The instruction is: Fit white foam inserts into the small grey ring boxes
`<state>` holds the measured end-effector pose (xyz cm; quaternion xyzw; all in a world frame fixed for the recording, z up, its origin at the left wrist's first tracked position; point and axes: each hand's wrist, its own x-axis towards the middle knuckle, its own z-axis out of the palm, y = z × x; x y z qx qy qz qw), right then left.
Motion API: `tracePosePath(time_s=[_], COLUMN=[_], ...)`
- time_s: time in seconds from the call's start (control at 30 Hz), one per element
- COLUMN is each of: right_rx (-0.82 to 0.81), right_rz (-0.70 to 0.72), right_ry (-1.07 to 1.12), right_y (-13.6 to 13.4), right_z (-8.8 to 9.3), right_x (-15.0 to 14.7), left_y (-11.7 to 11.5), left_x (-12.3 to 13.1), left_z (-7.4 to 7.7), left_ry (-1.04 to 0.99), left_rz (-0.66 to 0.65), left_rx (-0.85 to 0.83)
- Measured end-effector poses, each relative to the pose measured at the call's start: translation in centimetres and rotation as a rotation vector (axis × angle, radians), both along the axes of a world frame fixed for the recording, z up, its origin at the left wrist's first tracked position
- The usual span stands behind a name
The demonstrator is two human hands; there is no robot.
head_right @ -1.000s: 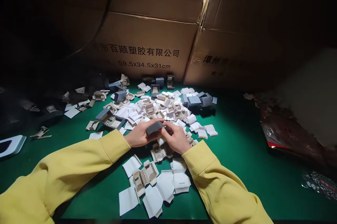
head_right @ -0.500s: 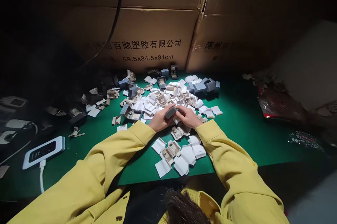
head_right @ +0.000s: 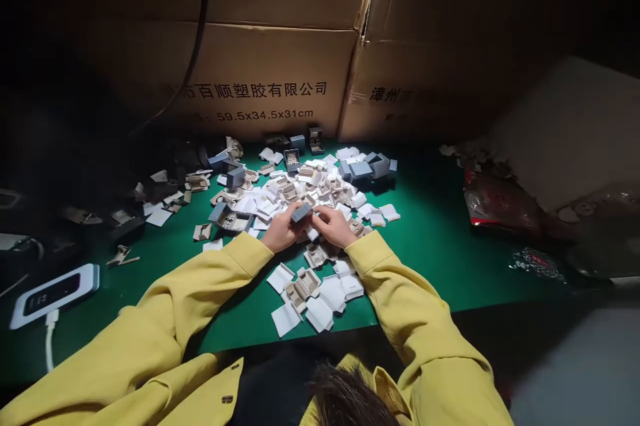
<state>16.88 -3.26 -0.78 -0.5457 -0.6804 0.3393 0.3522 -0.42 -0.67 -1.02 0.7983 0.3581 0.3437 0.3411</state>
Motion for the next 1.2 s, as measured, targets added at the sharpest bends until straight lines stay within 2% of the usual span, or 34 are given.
tracePosePath(time_s=[0.17, 0.33, 0.57, 0.77, 1.0, 1.1, 1.2], right_rx=[0.085, 0.120, 0.098, 0.028, 0.089, 0.083, 0.081], right_rz=[-0.068, -0.035, -0.078, -0.087, -0.072, -0.077, -0.083], right_ry=[-0.089, -0.135, -0.140, -0.134, -0.336, -0.420, -0.435], right_y=[-0.4, -0.3, -0.1, 0.3, 0.1, -0.1, -0.2], right_z=[-0.1, -0.1, -0.5, -0.5, 0.2, 0.1, 0.0], right_x=[0.0, -0.1, -0.3, -0.3, -0.8, -1.1, -1.2], left_y=[-0.3, -0.7, 0.1, 1.0, 1.0, 1.0, 1.1], left_x=[0.2, 0.4, -0.1, -0.5, -0.7, -0.6, -0.6], left_z=[0.3, 0.1, -0.3, 0.0, -0.6, -0.7, -0.6], left_ry=[0.027, 0.021, 0.028, 0.070, 0.241, 0.321, 0.339], left_rz=[0.084, 0.156, 0.143, 0.011, 0.121, 0.127, 0.118], left_rx=[0.082, 0.128, 0.201, 0.325, 0.622, 0.656, 0.619])
